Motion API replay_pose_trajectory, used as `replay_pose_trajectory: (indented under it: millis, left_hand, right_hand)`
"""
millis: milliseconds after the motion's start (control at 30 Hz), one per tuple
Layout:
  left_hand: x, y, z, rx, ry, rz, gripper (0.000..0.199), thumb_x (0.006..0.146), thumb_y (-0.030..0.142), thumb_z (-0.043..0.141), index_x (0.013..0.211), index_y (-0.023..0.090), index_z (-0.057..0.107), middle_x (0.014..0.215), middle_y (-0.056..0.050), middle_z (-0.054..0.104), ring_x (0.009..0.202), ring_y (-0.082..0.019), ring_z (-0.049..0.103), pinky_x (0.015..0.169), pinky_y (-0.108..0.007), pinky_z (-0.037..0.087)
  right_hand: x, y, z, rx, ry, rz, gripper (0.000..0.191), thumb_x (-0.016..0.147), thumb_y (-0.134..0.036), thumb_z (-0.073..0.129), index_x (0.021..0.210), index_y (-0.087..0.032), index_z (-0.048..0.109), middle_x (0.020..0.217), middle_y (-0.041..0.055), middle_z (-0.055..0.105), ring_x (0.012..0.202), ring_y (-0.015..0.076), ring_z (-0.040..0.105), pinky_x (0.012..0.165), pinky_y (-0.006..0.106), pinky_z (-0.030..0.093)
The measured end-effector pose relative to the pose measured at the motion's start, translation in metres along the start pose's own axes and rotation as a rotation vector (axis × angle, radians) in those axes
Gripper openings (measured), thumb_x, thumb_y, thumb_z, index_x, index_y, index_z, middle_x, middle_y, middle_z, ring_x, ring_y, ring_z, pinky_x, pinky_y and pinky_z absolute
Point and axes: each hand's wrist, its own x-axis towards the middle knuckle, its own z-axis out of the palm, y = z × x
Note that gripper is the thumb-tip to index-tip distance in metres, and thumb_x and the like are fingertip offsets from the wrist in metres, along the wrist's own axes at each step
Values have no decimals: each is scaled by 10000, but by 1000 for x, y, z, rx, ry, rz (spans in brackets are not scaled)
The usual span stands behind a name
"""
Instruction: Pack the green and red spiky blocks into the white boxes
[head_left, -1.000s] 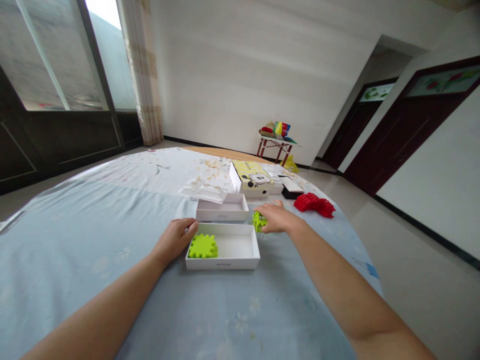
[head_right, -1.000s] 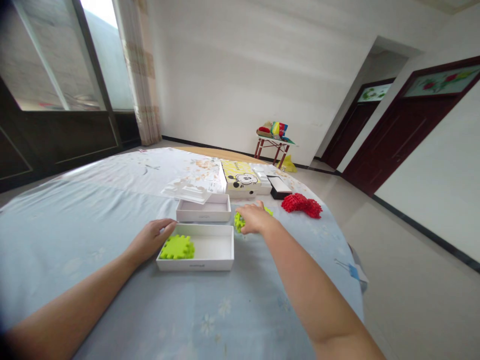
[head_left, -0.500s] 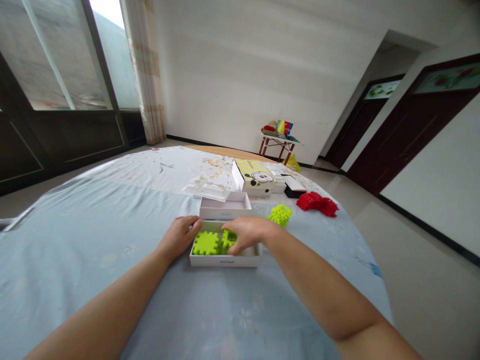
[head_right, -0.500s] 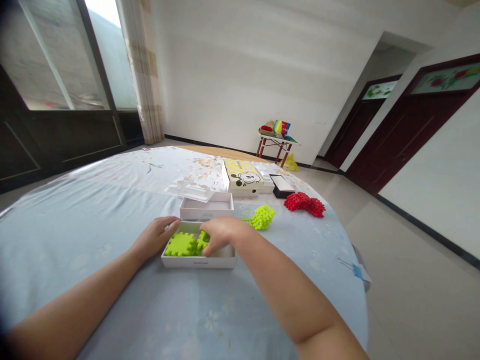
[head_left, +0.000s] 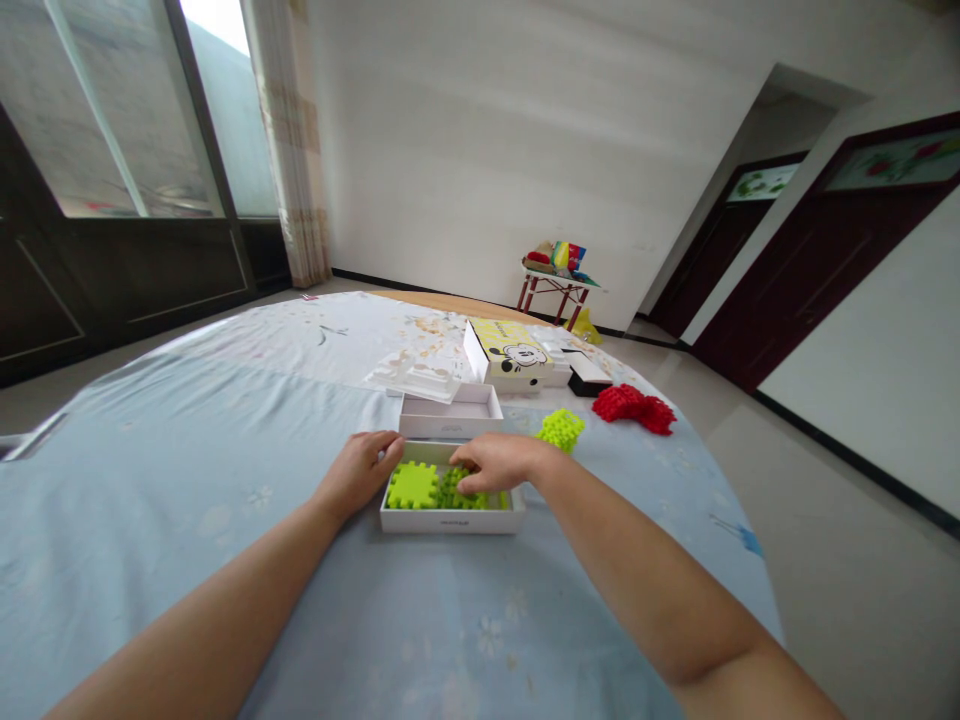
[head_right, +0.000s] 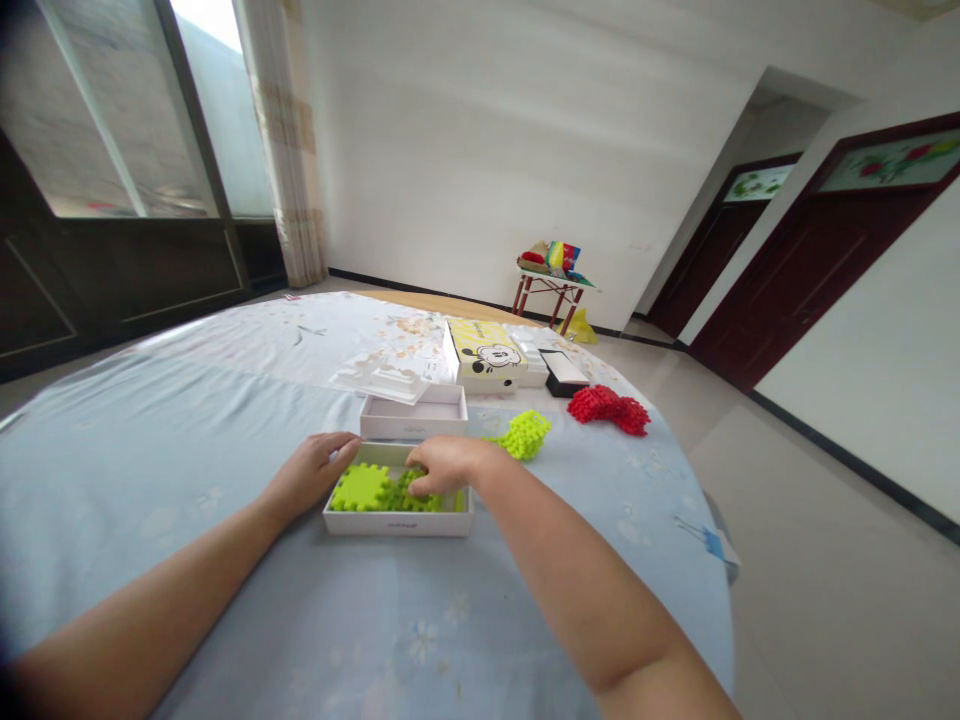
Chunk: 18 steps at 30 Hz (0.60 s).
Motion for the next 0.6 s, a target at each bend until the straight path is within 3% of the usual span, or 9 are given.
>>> replay_pose_trajectory:
  millis: [167, 433, 600]
  left_hand:
    - [1, -1, 0, 1, 3, 4, 364, 809, 383, 347, 687, 189, 630, 671, -43, 649, 682, -184, 583, 700, -260, 420]
    - [0, -3, 1, 11, -6, 1, 365, 819, 382, 346, 737, 185, 643, 712, -46, 660, 699, -183, 580, 702, -260, 415]
    - [1, -2, 1, 6, -16, 2, 369, 824, 382, 341, 747, 187, 644, 725, -49, 663, 702, -184, 580, 697, -259, 413]
  right_hand:
    - [-2, -1, 5, 58, 51, -31, 458, 766, -391, 518, 1177, -191, 547, 1106, 66, 630, 917, 194, 585, 669, 231, 394]
    - [-4, -5, 4, 15, -3, 55, 449, 737, -441, 523, 1128, -231, 594, 1021, 52, 666, 832, 191, 605, 574, 228, 381]
    - [-3, -4, 6, -59, -30, 115, 377, 714, -362, 529, 1046, -228, 645, 993, 58, 679, 817, 196, 614, 564, 234, 387]
